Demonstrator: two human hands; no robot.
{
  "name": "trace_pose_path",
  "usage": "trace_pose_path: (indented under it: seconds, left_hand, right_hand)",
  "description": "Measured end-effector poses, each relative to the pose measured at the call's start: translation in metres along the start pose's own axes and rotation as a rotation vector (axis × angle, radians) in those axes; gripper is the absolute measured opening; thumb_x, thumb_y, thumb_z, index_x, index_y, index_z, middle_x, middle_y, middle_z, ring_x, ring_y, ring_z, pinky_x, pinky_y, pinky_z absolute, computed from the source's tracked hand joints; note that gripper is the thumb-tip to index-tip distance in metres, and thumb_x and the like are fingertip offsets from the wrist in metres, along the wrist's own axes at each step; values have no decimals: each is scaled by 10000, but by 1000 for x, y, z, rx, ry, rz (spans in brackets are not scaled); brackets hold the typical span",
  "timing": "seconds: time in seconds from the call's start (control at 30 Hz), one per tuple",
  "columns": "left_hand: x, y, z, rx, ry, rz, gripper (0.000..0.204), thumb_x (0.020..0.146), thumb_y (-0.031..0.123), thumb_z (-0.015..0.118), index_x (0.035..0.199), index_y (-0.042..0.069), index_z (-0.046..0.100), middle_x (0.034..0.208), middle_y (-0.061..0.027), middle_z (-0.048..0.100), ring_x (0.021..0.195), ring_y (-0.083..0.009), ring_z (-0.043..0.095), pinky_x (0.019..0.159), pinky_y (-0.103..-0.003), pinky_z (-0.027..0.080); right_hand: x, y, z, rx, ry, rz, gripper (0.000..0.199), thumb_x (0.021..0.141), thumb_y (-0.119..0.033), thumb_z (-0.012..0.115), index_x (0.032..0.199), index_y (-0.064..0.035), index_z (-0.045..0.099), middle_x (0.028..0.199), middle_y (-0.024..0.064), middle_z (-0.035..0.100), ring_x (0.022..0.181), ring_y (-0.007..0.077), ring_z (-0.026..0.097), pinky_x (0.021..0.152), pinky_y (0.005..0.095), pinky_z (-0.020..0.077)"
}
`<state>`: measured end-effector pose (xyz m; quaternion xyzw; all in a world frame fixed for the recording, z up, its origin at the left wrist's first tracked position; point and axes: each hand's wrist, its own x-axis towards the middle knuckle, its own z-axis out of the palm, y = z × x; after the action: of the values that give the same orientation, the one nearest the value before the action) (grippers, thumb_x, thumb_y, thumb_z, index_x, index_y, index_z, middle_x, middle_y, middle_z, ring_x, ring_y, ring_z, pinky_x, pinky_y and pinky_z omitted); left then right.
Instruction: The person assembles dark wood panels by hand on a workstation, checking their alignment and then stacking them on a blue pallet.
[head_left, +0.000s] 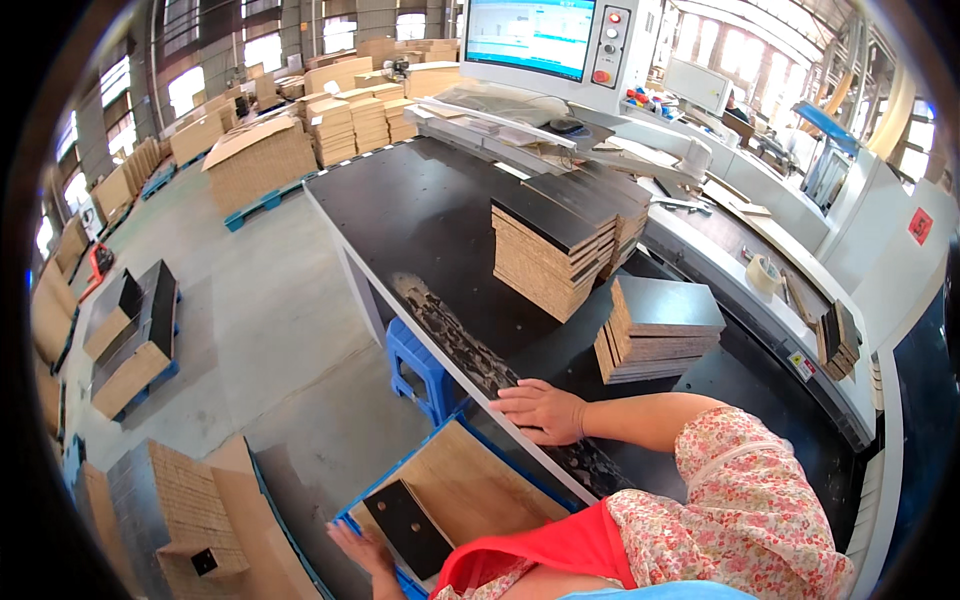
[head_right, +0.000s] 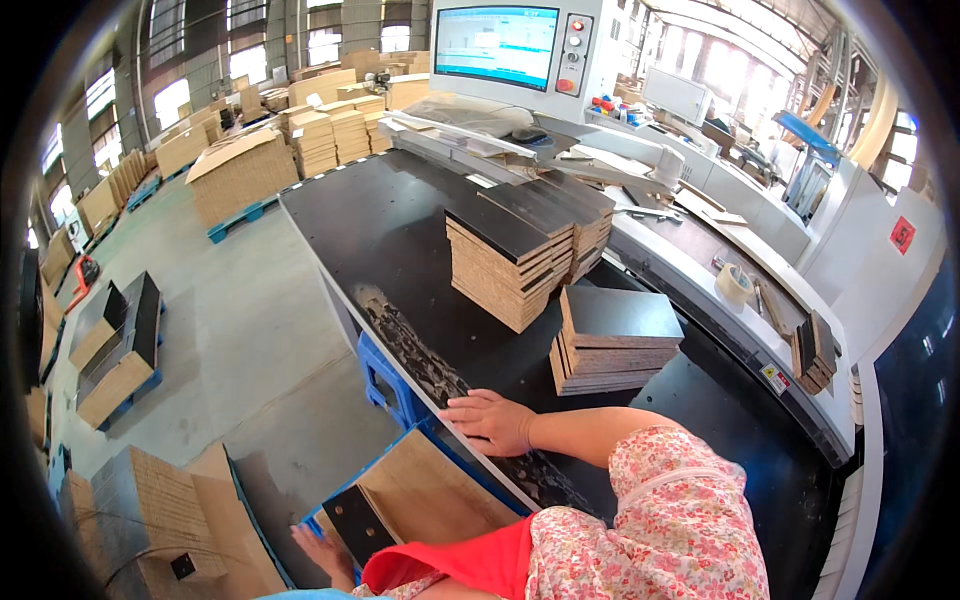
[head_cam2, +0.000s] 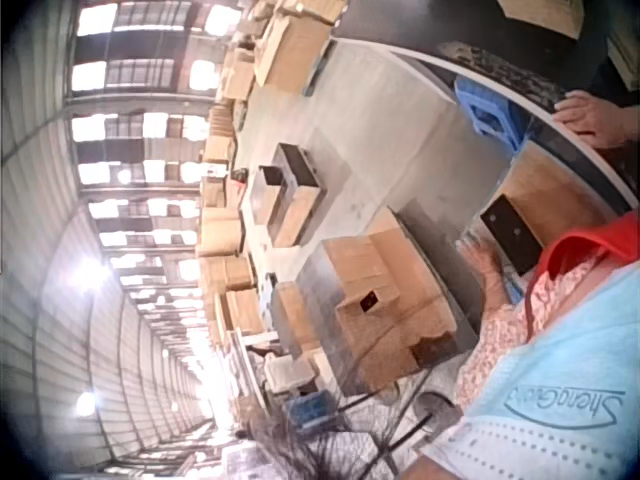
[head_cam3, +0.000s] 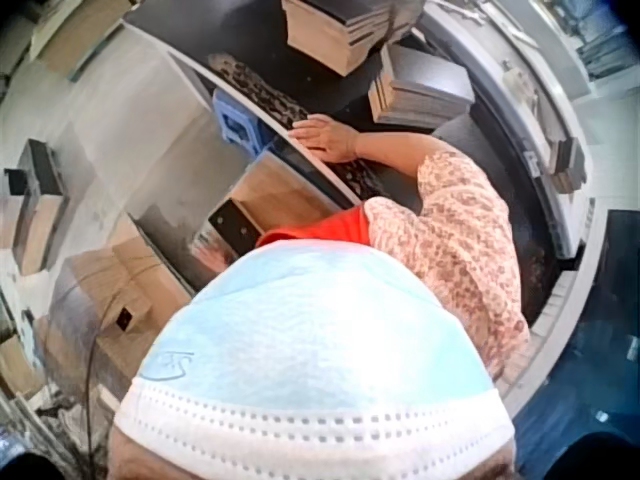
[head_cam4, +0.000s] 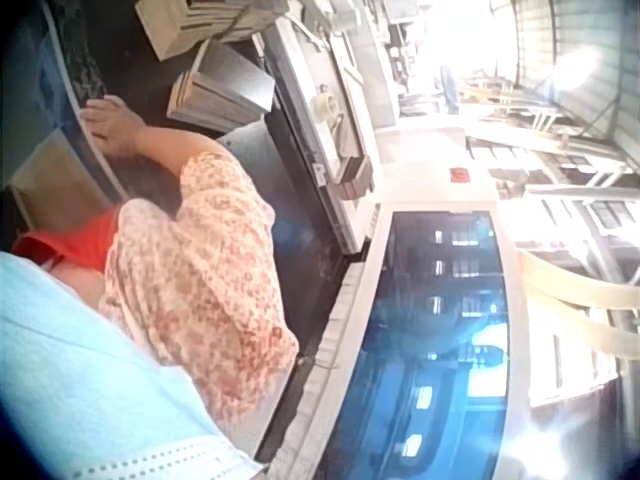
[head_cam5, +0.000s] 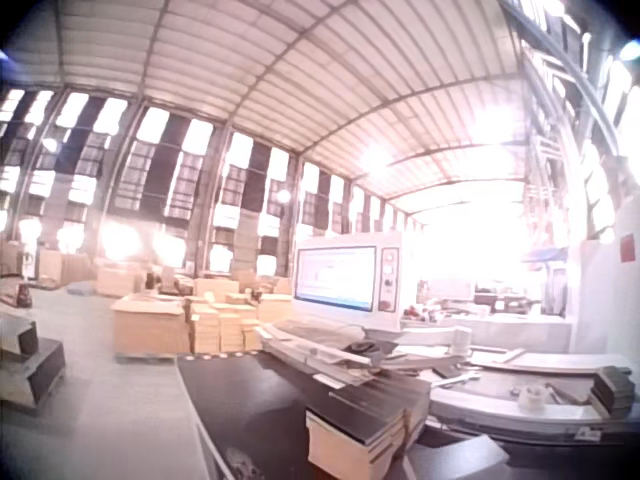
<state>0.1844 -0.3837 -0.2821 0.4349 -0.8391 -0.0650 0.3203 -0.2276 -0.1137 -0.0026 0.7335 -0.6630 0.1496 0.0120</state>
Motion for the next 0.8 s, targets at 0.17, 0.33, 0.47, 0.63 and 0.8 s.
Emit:
trace_pose_path:
  seconds: [0.17, 0.33, 0.47, 0.63, 0.8]
  left_hand:
    - [46, 62, -107, 31, 368, -140, 515, 1033, 209, 476, 1468, -42, 361, 1530, -263, 348, 1420, -416, 329, 1172, -506, 266]
    - [49, 172, -167, -168, 478, 16, 507, 1018, 234, 490, 1433, -43, 402, 1494, -252, 393, 1392, -415, 359, 1157, -512, 269]
    - [30, 285, -156, -449, 174, 331, 445, 940, 169, 573, 1349, 7, 502, 1434, -216, 467, 1380, -421, 372, 1145, -532, 268]
    - [3, 360, -161, -633, -146, 571, 292, 873, 117, 660, 1152, 32, 644, 1286, -176, 592, 1294, -414, 479, 1091, -491, 370]
    - [-11, 439, -150, -799, -323, 743, 253, 867, 140, 689, 1089, 22, 668, 1219, -164, 634, 1265, -390, 526, 1066, -465, 415]
  right_hand:
    - [-15, 3, 7, -72, 171, 72, 298, 884, -225, 615, 1089, -11, 650, 1429, 173, 510, 1302, 332, 490, 1090, 459, 377]
    - [-7, -13, 16, -186, 371, 231, 246, 879, -226, 604, 1017, -31, 663, 1258, 132, 628, 1207, 300, 563, 1004, 447, 440]
    - [-53, -30, 28, -163, 427, 380, 195, 895, -198, 589, 933, -28, 676, 1215, 124, 651, 1139, 303, 594, 964, 445, 466]
    - [-127, -93, -1, 134, 264, 336, 201, 877, -180, 621, 979, -16, 678, 1242, 133, 641, 1154, 326, 578, 989, 460, 453]
    - [-226, -164, -40, -1, 132, 298, 223, 866, -205, 653, 1000, -31, 688, 1303, 134, 604, 1228, 330, 549, 1029, 468, 434]
